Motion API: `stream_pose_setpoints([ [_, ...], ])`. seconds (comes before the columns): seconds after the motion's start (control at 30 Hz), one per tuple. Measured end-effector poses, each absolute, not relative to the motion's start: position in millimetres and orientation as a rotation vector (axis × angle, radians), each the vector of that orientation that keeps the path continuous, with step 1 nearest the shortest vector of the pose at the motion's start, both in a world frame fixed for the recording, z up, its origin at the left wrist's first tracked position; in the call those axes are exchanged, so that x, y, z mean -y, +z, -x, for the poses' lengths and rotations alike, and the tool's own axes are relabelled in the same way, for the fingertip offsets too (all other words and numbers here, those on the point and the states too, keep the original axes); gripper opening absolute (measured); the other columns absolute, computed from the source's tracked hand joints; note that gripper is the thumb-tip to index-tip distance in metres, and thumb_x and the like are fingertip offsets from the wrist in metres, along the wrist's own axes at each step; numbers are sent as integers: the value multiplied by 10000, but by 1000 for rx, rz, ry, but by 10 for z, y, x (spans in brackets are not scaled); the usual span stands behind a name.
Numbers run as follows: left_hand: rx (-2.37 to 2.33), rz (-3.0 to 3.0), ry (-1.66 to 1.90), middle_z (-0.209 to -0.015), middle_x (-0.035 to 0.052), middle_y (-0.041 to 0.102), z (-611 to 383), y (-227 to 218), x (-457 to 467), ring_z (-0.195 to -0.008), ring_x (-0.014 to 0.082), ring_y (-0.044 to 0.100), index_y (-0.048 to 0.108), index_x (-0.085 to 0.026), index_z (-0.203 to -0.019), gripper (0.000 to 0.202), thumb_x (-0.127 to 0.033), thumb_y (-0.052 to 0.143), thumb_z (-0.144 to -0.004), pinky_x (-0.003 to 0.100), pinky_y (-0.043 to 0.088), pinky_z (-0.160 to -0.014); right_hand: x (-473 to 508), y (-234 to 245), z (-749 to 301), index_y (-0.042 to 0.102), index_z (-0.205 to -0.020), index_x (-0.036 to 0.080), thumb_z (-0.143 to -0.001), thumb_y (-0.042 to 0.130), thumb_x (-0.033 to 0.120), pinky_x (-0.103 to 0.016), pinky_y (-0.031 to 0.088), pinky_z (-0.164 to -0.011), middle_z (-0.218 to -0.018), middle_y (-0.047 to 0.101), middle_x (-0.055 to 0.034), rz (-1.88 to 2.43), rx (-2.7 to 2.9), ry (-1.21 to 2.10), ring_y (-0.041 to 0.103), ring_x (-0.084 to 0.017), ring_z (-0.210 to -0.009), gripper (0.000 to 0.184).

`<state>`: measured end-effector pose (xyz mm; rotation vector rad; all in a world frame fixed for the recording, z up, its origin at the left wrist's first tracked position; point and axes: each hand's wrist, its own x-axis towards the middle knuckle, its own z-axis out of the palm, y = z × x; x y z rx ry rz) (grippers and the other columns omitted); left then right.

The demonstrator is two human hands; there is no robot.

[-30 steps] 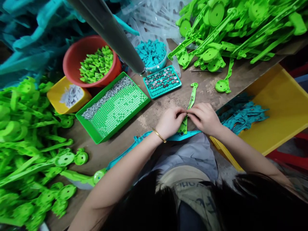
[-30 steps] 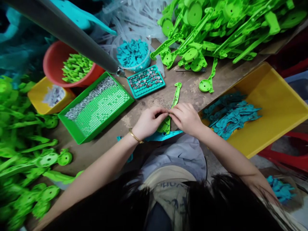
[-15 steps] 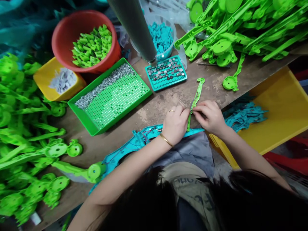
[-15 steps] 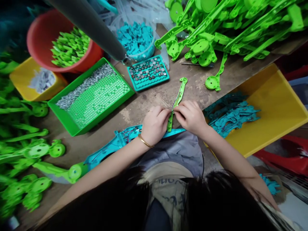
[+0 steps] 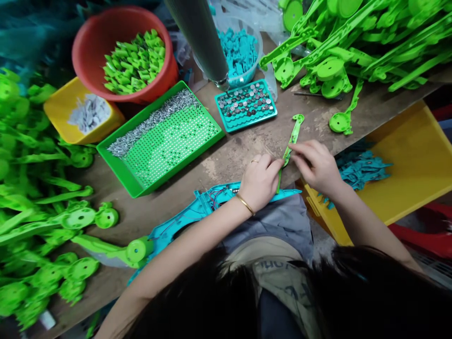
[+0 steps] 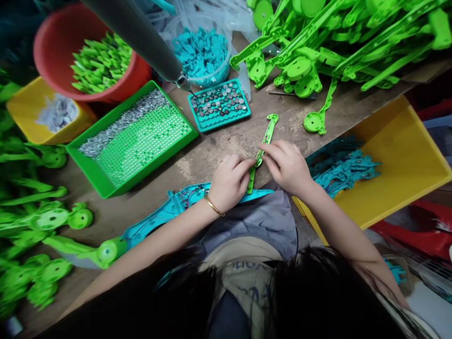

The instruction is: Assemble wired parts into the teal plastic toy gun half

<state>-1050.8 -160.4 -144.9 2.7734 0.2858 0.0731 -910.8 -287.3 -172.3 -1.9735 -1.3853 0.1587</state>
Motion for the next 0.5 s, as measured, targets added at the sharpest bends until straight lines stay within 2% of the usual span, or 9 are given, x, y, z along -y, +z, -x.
stream_pose_setpoints([
  [0.23, -321, -2707, 160, -882, 83, 581, 10506, -1483, 1603, -843, 213, 509, 623, -124, -1074, 265, -146, 415, -911, 321, 423, -769, 2757, -1821, 8900, 663, -905, 202, -896, 554, 300, -338, 466, -784, -936, 624, -56, 2007, 1389, 204, 595, -196, -900, 146],
  [0.5, -361, -2682, 130, -885, 76, 597, 10477, -1470, 1587, -846, 206, 522, 627, -143, -1023, 239, -236, 416, -960, 320, 416, -758, 2719, -1796, 8909, 652, -843, 190, -849, 610, 277, -342, 468, -772, -912, 585, -57, 1989, 1262, 309, 581, -196, -878, 97],
])
